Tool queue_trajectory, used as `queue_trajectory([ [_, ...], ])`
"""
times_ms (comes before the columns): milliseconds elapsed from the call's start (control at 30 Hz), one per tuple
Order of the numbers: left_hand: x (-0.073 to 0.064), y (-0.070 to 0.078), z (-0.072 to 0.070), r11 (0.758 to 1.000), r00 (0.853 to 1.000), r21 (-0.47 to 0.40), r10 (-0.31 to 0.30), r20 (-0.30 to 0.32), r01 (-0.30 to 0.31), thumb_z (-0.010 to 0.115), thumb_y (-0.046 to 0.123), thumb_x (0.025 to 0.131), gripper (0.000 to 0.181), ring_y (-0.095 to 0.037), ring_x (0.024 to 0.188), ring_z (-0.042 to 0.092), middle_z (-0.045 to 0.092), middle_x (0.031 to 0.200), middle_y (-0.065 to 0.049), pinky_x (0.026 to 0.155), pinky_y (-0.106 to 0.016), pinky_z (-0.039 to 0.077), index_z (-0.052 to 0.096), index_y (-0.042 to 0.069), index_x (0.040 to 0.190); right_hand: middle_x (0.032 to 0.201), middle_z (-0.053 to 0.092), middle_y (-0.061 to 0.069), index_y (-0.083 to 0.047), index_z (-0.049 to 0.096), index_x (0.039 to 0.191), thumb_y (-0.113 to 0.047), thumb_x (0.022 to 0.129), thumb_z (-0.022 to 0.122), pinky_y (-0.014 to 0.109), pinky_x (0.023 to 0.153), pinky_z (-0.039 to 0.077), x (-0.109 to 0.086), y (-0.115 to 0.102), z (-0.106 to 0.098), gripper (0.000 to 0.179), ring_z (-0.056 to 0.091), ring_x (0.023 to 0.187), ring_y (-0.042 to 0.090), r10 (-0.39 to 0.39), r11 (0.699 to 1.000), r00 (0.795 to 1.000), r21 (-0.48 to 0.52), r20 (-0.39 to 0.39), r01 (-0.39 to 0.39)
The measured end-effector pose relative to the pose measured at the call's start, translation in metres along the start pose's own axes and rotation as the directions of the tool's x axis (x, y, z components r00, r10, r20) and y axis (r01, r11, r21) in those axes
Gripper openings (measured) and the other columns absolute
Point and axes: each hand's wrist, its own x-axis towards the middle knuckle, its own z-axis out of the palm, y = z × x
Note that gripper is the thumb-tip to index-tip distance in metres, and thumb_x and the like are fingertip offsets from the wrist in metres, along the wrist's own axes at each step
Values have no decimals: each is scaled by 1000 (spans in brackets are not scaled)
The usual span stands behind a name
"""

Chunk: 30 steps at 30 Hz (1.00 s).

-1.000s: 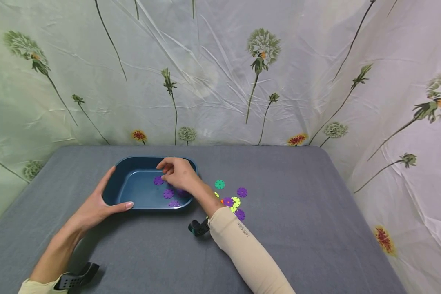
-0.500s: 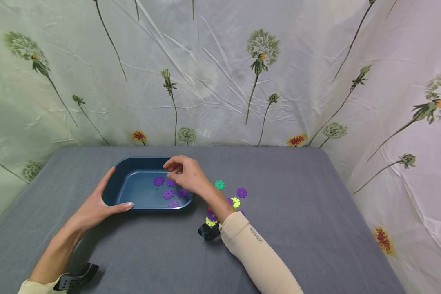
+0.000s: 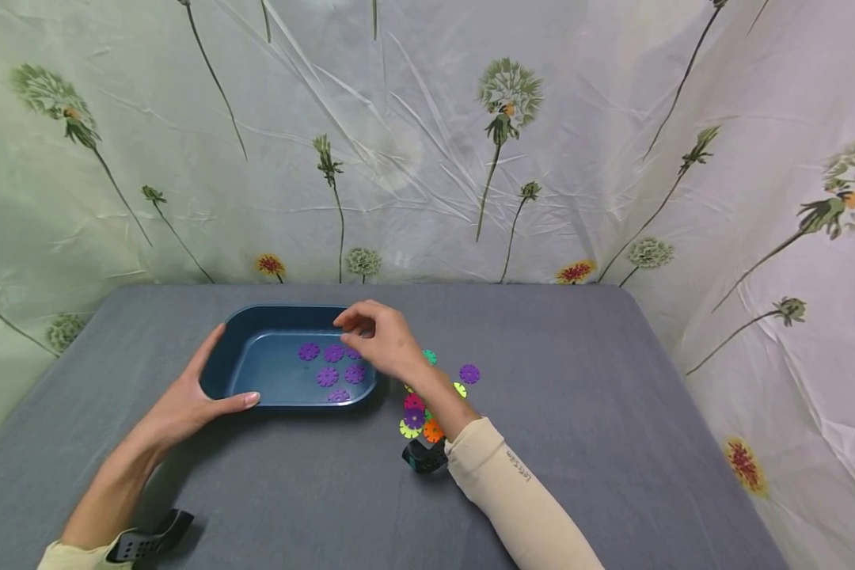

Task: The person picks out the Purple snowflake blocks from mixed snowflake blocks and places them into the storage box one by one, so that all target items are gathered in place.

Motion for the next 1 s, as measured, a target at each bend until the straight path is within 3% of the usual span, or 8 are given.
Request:
queue_trajectory([
  [367,0,0,0,1000,1000,8,-15,3,15,88,41,82,132,-60,154,11,-5,174,-27,113,-83,21,-15,37,166,116,72,16,-4,74,118,-7,97,72,42,90,56,-10,9,-11,21,66,98,20,31,999,999,13,-12,-31],
  [1000,1,0,-1,1000,1000,14,-15,-1,15,88,42,82,132,-60,154,11,-5,175,-25,113,-83,21,-14,37,166,113,73,12,-5,74,117,-8,98,72,42,88,57,-35,23,-33,19,67,100,24,45,998,999,-34,-28,-46],
])
